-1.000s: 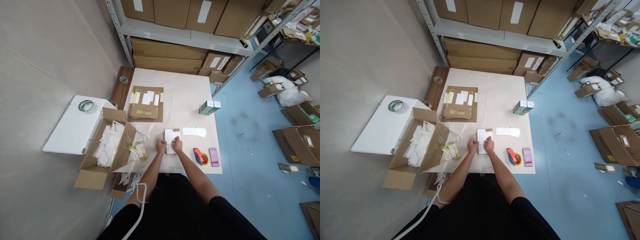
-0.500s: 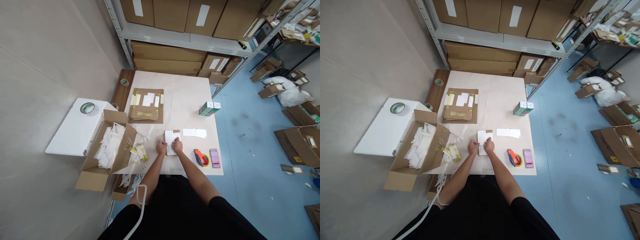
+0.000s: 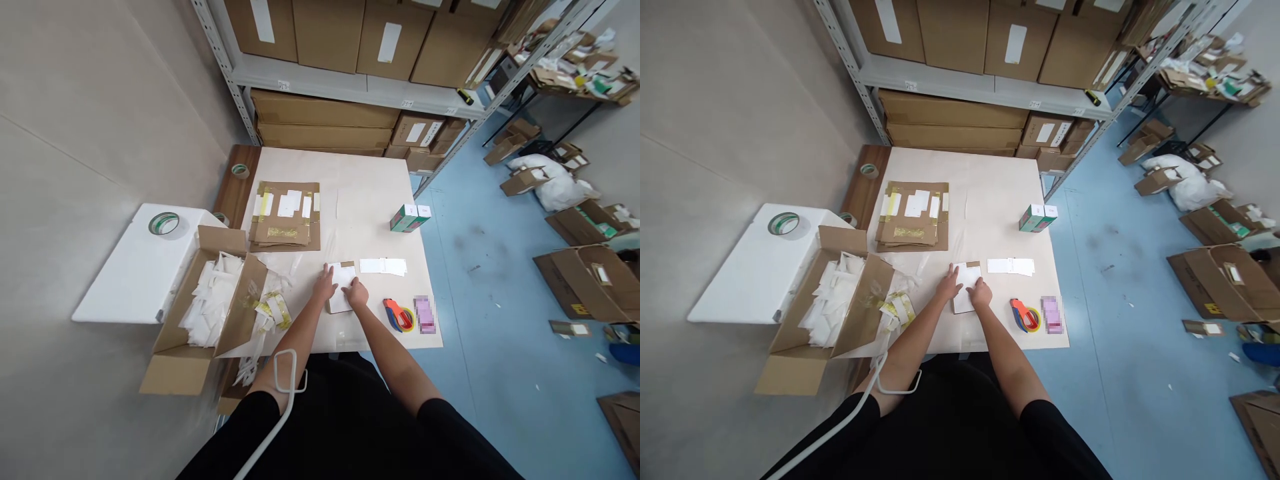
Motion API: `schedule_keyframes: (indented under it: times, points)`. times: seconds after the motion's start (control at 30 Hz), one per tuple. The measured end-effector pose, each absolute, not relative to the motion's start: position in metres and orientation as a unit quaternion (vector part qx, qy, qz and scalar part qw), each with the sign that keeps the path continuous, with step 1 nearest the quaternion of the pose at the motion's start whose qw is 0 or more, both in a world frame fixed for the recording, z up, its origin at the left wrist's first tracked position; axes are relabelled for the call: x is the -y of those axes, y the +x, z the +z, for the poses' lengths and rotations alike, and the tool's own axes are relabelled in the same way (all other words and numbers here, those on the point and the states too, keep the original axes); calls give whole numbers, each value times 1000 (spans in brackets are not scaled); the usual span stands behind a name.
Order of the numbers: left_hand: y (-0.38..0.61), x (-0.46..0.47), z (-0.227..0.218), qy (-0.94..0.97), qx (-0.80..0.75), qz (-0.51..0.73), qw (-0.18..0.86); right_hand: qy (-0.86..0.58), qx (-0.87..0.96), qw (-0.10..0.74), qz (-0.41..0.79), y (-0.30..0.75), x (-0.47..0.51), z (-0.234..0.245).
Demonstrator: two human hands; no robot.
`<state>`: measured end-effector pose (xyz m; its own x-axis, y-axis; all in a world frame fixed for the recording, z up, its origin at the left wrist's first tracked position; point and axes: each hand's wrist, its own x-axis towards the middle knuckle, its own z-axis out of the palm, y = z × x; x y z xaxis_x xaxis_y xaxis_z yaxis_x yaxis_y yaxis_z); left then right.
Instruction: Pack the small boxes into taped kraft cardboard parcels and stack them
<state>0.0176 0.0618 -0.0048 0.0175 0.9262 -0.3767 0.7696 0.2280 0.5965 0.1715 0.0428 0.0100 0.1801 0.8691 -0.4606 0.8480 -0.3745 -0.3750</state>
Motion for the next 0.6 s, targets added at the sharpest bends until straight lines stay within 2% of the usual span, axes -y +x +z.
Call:
schedule_keyframes:
  times: [0.1,0.2,0.37,0.6]
  points:
    - [9,-63,-15,621,-669,11,408,-780,561,46,274,181,-30,9]
    - [1,-65,-21,635,-644,-16,426,-801,525,56,281,190,-18,5]
    - [-6,-69,-27,628,-639,-3,444,-767,523,79,364,201,4,-6]
    - [-30,-58,-33,622,-661,62,415,-727,572,163,342,187,33,-18]
